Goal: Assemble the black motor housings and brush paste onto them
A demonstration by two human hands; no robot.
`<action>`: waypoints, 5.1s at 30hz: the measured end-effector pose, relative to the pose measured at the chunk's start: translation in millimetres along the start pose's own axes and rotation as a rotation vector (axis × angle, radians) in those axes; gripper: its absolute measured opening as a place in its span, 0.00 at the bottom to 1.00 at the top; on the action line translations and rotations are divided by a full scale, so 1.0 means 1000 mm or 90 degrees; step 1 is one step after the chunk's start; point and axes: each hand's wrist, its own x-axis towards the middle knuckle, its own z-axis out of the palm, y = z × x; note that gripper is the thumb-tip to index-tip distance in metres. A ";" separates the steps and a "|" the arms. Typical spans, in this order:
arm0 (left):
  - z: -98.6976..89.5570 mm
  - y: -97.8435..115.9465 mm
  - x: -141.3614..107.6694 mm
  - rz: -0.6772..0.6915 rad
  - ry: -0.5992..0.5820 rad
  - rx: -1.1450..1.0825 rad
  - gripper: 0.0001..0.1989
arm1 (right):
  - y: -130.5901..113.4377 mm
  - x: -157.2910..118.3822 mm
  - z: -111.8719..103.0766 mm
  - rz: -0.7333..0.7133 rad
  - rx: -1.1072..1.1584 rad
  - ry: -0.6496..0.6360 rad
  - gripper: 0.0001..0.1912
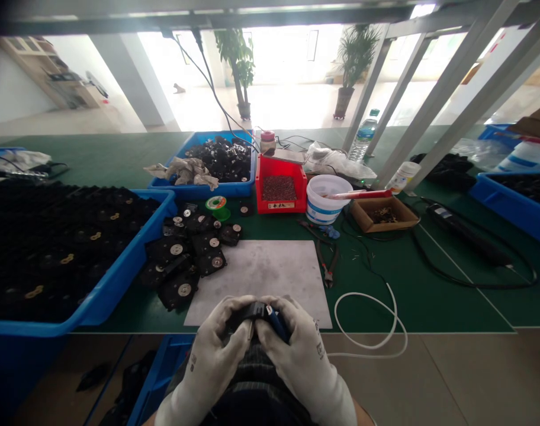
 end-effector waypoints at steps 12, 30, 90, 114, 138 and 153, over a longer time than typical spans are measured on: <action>-0.001 0.014 0.003 0.006 -0.056 -0.057 0.09 | -0.003 -0.009 -0.003 -0.104 -0.082 0.041 0.08; 0.001 -0.005 0.007 -0.282 -0.020 -0.511 0.26 | 0.001 -0.003 -0.025 0.362 0.294 0.070 0.34; -0.023 0.022 -0.003 -0.267 -0.187 -0.120 0.27 | -0.029 0.005 -0.014 0.157 -0.010 -0.160 0.08; -0.019 0.011 -0.009 -0.154 -0.182 -0.130 0.39 | -0.016 -0.009 -0.006 0.321 0.093 -0.124 0.38; -0.019 0.003 -0.007 -0.318 -0.114 -0.412 0.24 | 0.007 -0.015 -0.001 0.326 0.151 -0.069 0.34; -0.005 0.001 0.000 -0.120 -0.067 -0.065 0.16 | -0.014 0.005 -0.001 0.149 -0.005 0.014 0.32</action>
